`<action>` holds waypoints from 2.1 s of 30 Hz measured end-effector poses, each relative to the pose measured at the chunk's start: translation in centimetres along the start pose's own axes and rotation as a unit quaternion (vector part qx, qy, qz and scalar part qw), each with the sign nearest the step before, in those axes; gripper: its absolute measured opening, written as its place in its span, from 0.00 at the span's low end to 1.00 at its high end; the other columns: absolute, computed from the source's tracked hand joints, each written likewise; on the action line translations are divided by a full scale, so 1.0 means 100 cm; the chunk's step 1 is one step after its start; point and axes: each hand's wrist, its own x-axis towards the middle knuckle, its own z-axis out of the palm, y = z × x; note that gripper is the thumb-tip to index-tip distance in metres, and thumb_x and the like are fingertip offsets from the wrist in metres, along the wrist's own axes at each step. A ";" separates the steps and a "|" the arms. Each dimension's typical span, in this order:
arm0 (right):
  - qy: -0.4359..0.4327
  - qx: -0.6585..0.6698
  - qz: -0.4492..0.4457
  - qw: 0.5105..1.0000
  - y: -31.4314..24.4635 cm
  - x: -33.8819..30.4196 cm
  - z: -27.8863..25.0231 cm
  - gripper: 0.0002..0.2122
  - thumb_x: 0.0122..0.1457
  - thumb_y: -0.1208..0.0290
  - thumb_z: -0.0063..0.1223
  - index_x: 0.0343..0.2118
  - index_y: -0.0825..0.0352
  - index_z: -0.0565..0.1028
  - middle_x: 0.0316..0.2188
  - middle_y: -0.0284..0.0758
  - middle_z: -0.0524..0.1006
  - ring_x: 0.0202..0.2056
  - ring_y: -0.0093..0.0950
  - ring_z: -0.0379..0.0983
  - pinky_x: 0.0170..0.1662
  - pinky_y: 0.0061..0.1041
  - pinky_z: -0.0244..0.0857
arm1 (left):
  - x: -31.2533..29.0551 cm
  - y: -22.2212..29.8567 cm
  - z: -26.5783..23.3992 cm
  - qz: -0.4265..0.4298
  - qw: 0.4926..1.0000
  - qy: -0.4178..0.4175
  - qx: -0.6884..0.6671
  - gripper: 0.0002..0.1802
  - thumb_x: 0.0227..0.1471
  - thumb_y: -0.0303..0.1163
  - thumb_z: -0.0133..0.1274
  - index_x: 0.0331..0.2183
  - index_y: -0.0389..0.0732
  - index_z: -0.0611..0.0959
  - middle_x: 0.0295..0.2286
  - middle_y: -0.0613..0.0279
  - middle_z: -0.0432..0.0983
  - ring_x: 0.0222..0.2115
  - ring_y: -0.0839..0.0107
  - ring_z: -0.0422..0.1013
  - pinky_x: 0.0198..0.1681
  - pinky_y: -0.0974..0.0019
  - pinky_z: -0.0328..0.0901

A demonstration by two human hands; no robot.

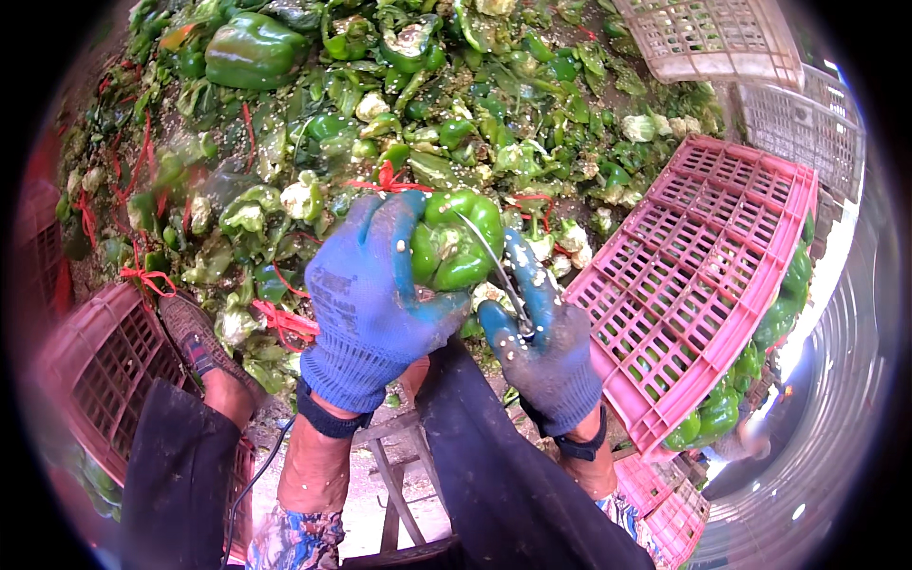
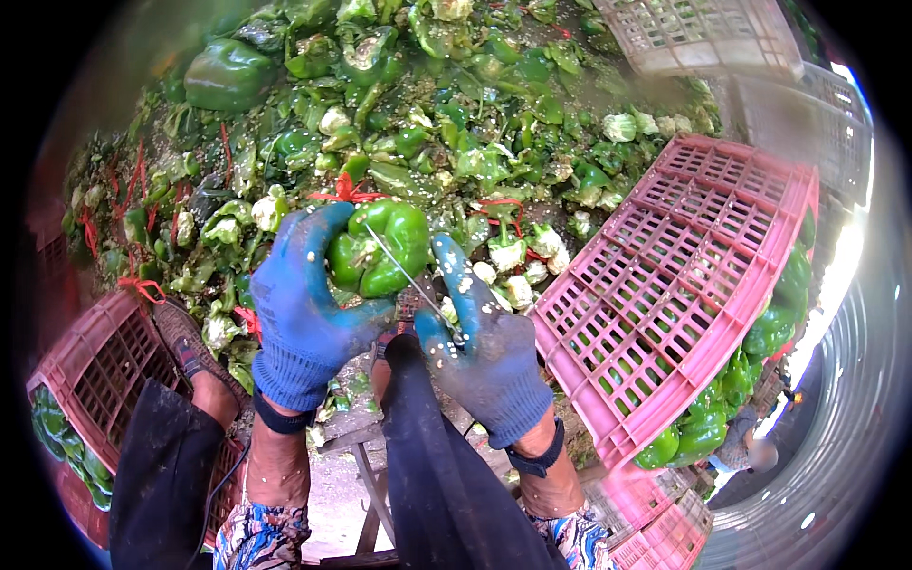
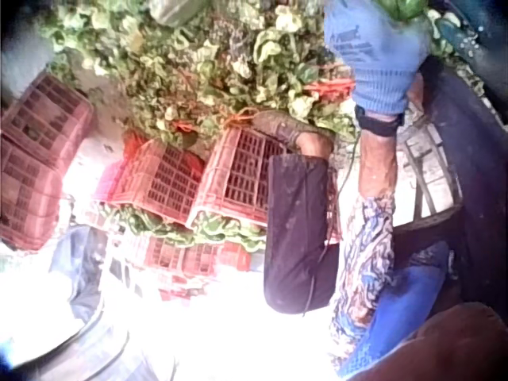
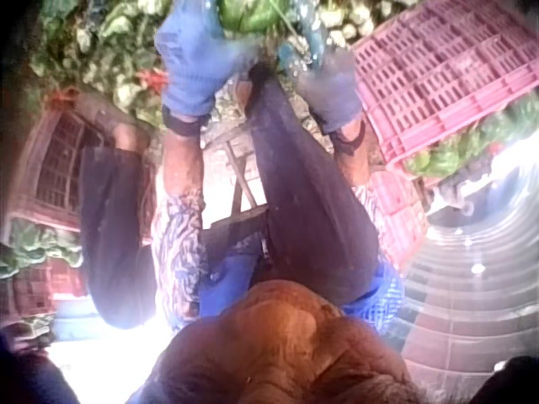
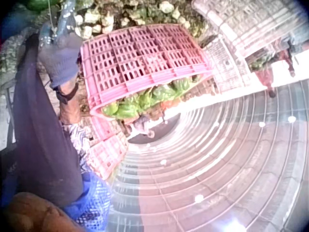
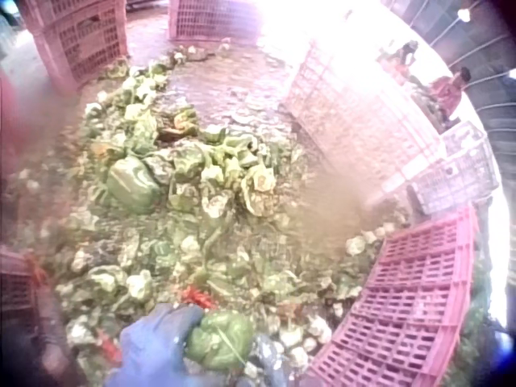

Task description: The person processes green peppers by hand using a small knife to remove stems and seeds, then places the prepared peppers into a pink plastic crate.

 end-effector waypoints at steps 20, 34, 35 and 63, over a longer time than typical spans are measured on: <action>-0.005 -0.087 -0.027 0.996 0.004 -0.008 0.002 0.17 0.55 0.67 0.65 0.46 0.70 0.78 0.21 0.45 0.77 0.23 0.47 0.76 0.28 0.47 0.68 | 0.017 0.028 -0.043 0.116 0.993 -0.034 0.008 0.38 0.29 0.38 0.76 0.46 0.40 0.81 0.35 0.49 0.79 0.33 0.47 0.79 0.35 0.52 0.74; 0.091 -0.036 0.020 0.995 -0.007 -0.028 -0.038 0.17 0.56 0.74 0.65 0.49 0.66 0.77 0.26 0.44 0.81 0.27 0.49 0.80 0.30 0.45 0.73 | 0.019 0.111 -0.052 0.190 0.977 -0.095 0.028 0.39 0.29 0.35 0.77 0.49 0.35 0.83 0.37 0.50 0.81 0.34 0.53 0.80 0.38 0.56 0.75; 0.107 -0.029 -0.036 0.993 -0.005 -0.027 -0.051 0.16 0.53 0.73 0.65 0.45 0.67 0.79 0.26 0.46 0.81 0.28 0.51 0.79 0.31 0.47 0.72 | 0.019 0.130 -0.052 0.222 0.969 -0.104 0.018 0.40 0.28 0.33 0.77 0.48 0.35 0.83 0.38 0.50 0.81 0.34 0.53 0.80 0.39 0.56 0.75; 0.344 -0.039 0.111 0.931 0.079 -0.208 -0.151 0.07 0.61 0.72 0.62 0.40 0.66 0.80 0.25 0.47 0.80 0.27 0.52 0.78 0.32 0.49 0.74 | 0.037 0.271 0.099 0.187 0.798 -0.508 -0.267 0.45 0.29 0.39 0.86 0.50 0.35 0.82 0.44 0.61 0.84 0.46 0.72 0.78 0.54 0.64 0.73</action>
